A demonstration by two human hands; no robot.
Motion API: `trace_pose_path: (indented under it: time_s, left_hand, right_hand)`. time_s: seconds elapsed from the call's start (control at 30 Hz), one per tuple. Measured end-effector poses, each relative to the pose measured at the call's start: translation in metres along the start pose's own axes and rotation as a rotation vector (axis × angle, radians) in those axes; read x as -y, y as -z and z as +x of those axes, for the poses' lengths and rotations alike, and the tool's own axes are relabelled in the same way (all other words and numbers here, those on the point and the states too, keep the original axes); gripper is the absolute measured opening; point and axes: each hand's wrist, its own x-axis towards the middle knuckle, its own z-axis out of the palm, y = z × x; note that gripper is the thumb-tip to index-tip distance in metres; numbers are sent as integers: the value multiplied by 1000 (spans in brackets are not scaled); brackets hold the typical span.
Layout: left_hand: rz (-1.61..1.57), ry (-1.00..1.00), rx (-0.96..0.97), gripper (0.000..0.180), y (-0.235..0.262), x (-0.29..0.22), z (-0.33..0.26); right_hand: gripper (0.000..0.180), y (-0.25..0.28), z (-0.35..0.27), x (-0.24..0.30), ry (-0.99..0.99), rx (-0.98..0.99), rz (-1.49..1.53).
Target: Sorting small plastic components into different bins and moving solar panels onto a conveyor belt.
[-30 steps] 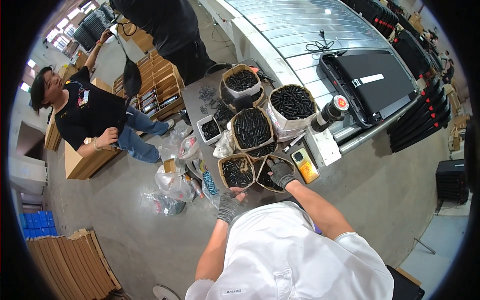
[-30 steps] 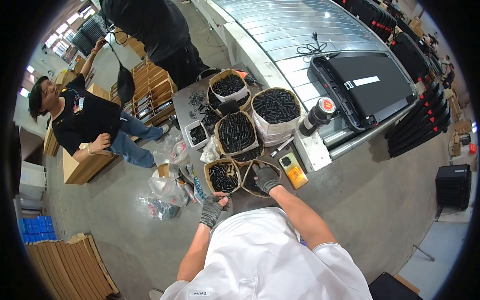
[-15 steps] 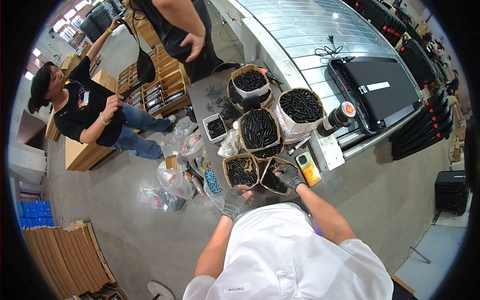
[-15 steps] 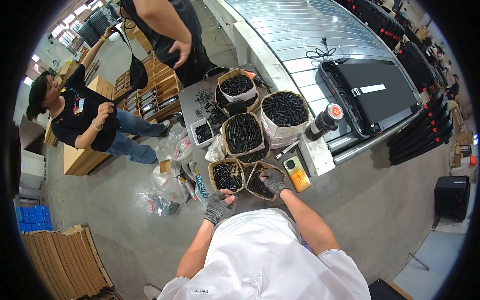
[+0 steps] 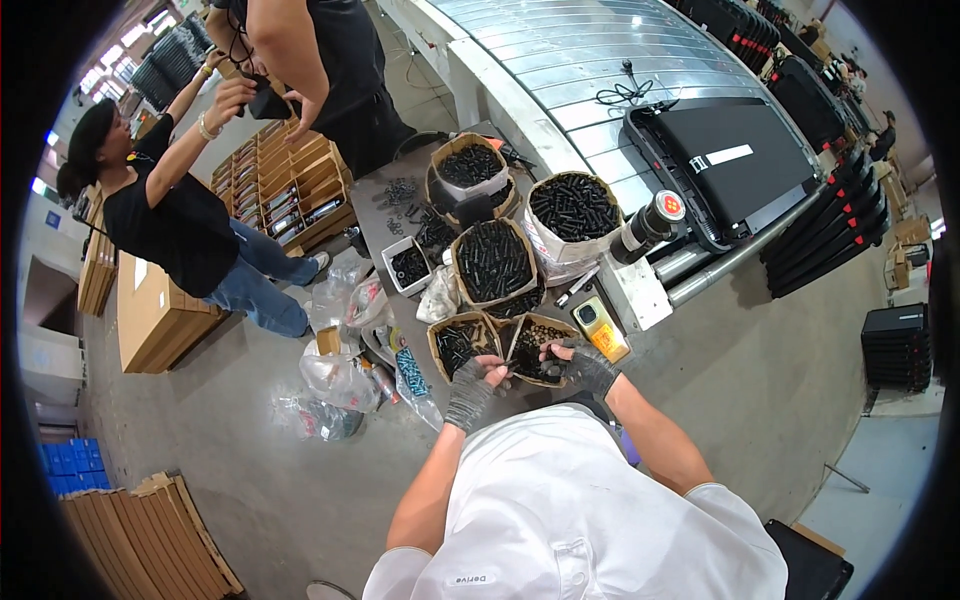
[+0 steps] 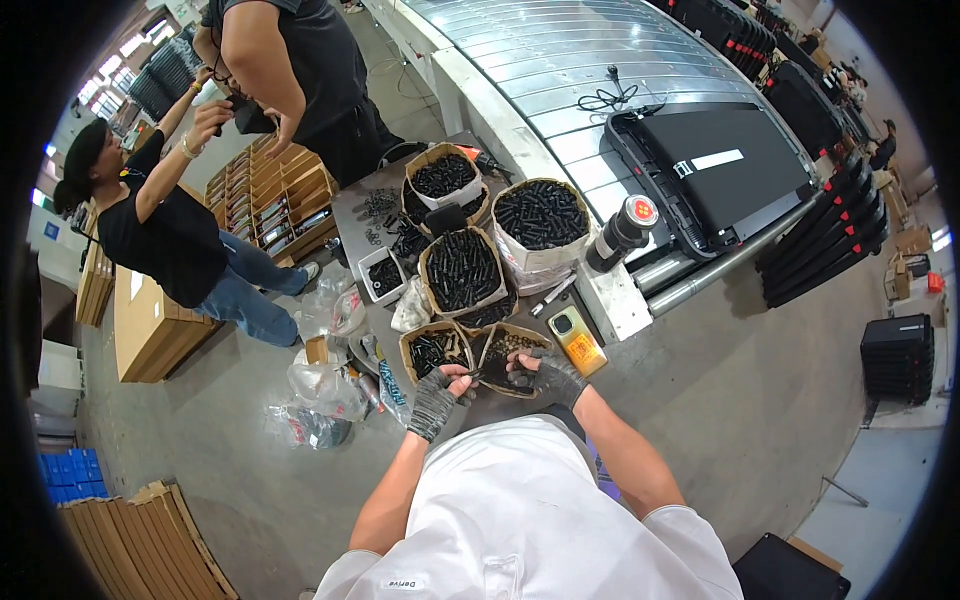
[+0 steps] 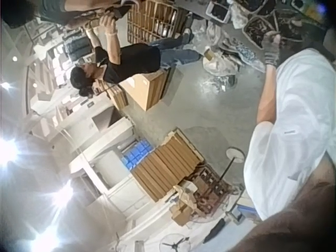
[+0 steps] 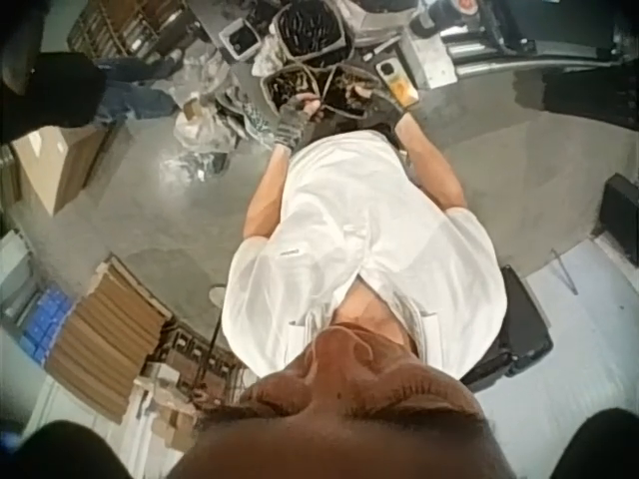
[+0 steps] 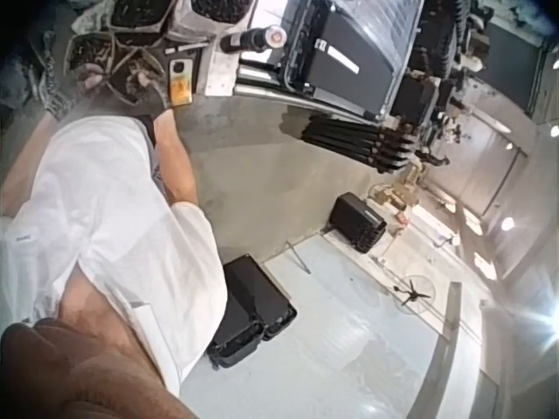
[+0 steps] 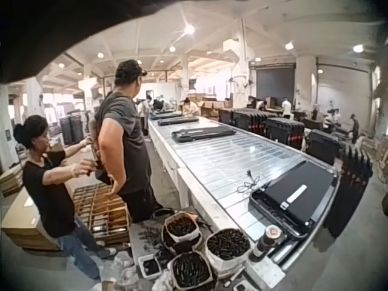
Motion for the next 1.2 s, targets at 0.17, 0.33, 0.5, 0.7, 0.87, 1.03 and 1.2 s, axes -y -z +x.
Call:
trace_pose_path:
  time_s: [0.17,0.33,0.5,0.7,0.87,1.03,1.2]
  left_hand:
    - [-3,-68,-16,22,-4,4,2]
    - [21,-104,-12,19,-15,-10,-1]
    - [49,-147,6,18,-18,-5,4]
    - [-80,-79,-6,18,-17,-1,3]
    - [-87,-105,-23,17,-22,-1,1]
    - [-50,-210,-54,16,-25,9,6]
    - [88,-360,-115,16,-32,3,6]
  right_hand:
    - [20,-22,-10,6,-6,-78,-136]
    - [18,-35,-18,6,23,-108,-109]
    - [19,-32,-18,-3,74,-131,-133]
    - [20,-31,-16,-10,166,-145,-330]
    - [21,-41,-17,-10,208,-237,-262]
    - [19,-48,-12,-13,205,-226,-59]
    - [18,-54,-8,-16,158,-165,133]
